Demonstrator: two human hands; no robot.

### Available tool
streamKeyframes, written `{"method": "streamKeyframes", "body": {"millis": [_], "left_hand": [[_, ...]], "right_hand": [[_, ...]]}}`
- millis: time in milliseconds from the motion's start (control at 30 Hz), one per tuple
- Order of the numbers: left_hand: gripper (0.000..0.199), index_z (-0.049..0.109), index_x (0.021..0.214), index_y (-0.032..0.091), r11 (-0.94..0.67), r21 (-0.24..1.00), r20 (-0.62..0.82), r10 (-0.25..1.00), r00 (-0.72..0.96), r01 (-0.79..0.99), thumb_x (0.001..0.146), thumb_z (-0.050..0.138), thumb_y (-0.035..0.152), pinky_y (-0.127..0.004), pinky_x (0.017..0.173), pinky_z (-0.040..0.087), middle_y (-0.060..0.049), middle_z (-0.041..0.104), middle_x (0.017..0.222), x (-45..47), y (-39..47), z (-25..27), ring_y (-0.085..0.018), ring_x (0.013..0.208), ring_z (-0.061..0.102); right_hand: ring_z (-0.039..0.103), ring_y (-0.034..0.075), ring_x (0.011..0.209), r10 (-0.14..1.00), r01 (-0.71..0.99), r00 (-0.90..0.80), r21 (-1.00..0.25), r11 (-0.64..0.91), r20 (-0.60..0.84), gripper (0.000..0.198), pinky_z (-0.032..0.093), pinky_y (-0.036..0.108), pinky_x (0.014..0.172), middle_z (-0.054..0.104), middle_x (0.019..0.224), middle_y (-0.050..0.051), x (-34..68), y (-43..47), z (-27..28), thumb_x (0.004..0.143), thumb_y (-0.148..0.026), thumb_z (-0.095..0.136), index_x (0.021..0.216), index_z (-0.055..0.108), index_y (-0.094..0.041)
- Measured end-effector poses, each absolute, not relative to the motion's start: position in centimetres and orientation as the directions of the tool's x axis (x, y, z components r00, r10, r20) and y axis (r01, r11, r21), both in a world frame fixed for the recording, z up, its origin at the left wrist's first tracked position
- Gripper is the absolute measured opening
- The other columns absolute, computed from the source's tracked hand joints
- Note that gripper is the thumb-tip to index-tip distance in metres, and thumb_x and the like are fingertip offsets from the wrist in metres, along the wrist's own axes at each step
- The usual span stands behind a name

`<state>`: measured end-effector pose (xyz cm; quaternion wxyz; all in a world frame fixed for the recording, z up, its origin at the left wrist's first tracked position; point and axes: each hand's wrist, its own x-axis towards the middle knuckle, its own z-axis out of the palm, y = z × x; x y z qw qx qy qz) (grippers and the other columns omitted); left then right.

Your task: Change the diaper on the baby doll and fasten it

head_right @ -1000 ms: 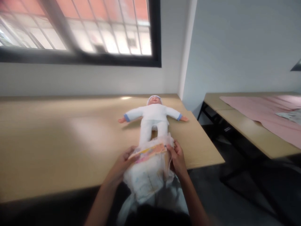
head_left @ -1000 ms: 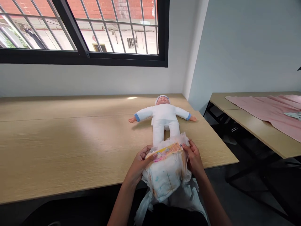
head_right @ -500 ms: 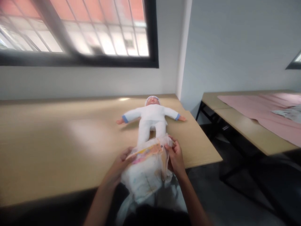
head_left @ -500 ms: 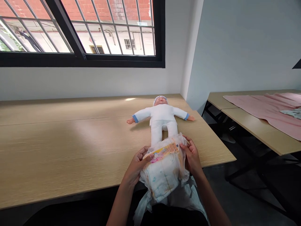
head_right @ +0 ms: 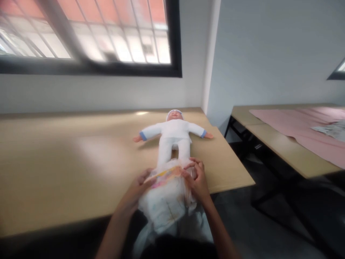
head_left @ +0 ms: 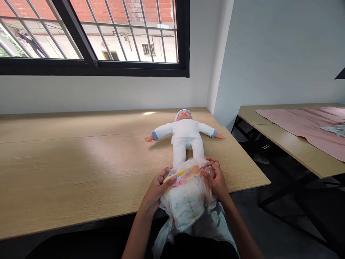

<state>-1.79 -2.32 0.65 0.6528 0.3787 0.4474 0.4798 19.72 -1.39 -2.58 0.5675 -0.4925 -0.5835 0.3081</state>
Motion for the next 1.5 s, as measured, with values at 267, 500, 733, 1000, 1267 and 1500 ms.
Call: {"method": "streamKeyframes", "body": {"millis": [267, 500, 733, 1000, 1267, 1500], "left_hand": [[0.044, 0.062, 0.091, 0.017, 0.25, 0.921, -0.226, 0.967, 0.114, -0.298, 0.057, 0.083, 0.033, -0.023, 0.068, 0.054, -0.004, 0.072, 0.086, -1.74, -2.32, 0.78, -0.019, 0.081, 0.068], [0.046, 0.062, 0.093, 0.017, 0.252, 0.922, -0.223, 0.966, 0.129, -0.293, 0.057, 0.084, 0.035, -0.024, 0.067, 0.054, -0.005, 0.072, 0.088, -1.7, -2.31, 0.83, -0.021, 0.083, 0.068], [0.047, 0.062, 0.095, 0.017, 0.253, 0.922, -0.218, 0.965, 0.149, -0.292, 0.058, 0.084, 0.036, -0.023, 0.066, 0.055, -0.004, 0.072, 0.087, -1.66, -2.34, 1.02, -0.018, 0.076, 0.068], [0.044, 0.063, 0.091, 0.016, 0.24, 0.93, -0.203, 0.967, 0.156, -0.279, 0.059, 0.083, 0.037, -0.022, 0.064, 0.054, -0.003, 0.072, 0.083, -1.81, -2.24, 0.79, -0.014, 0.069, 0.065], [0.046, 0.063, 0.092, 0.016, 0.246, 0.931, -0.215, 0.966, 0.141, -0.27, 0.056, 0.084, 0.037, -0.023, 0.064, 0.055, -0.003, 0.072, 0.083, -1.82, -2.04, 0.66, -0.015, 0.07, 0.066], [0.044, 0.063, 0.088, 0.016, 0.241, 0.931, -0.205, 0.967, 0.152, -0.276, 0.057, 0.084, 0.036, -0.022, 0.063, 0.054, -0.003, 0.071, 0.08, -1.82, -2.09, 0.73, -0.015, 0.068, 0.066]], "right_hand": [[0.046, 0.026, 0.115, 0.928, 0.312, 0.099, -0.896, 0.314, 0.36, 0.017, 0.038, 0.04, 0.097, 0.053, 0.119, 0.009, 19.3, -1.44, -2.5, 0.08, -0.037, 0.062, 0.074, 0.062, -0.022], [0.046, 0.025, 0.113, 0.909, 0.35, 0.159, -0.883, 0.314, 0.386, 0.018, 0.039, 0.041, 0.096, 0.054, 0.114, 0.01, 19.12, -1.56, -2.53, 0.084, -0.036, 0.056, 0.078, 0.064, -0.022], [0.042, 0.027, 0.116, 0.948, 0.295, 0.03, -0.909, 0.295, 0.317, 0.022, 0.046, 0.036, 0.081, 0.053, 0.126, 0.007, 19.2, -1.71, -2.17, 0.08, -0.044, 0.063, 0.072, 0.069, -0.024], [0.035, 0.026, 0.126, 0.951, 0.263, -0.079, -0.914, 0.31, 0.3, 0.019, 0.034, 0.043, 0.103, 0.049, 0.137, 0.001, 19.67, -1.75, -1.75, 0.078, -0.046, 0.066, 0.086, 0.073, -0.03], [0.04, 0.027, 0.124, 0.959, 0.13, -0.035, -0.95, 0.282, 0.28, 0.017, 0.033, 0.044, 0.103, 0.053, 0.133, 0.002, 19.77, -1.57, -2.01, 0.076, -0.043, 0.069, 0.071, 0.069, -0.027], [0.041, 0.026, 0.126, 0.967, 0.01, -0.026, -0.967, 0.254, 0.254, 0.014, 0.029, 0.042, 0.106, 0.054, 0.132, 0.003, 19.83, -1.64, -1.69, 0.073, -0.039, 0.071, 0.07, 0.069, -0.025]]}}
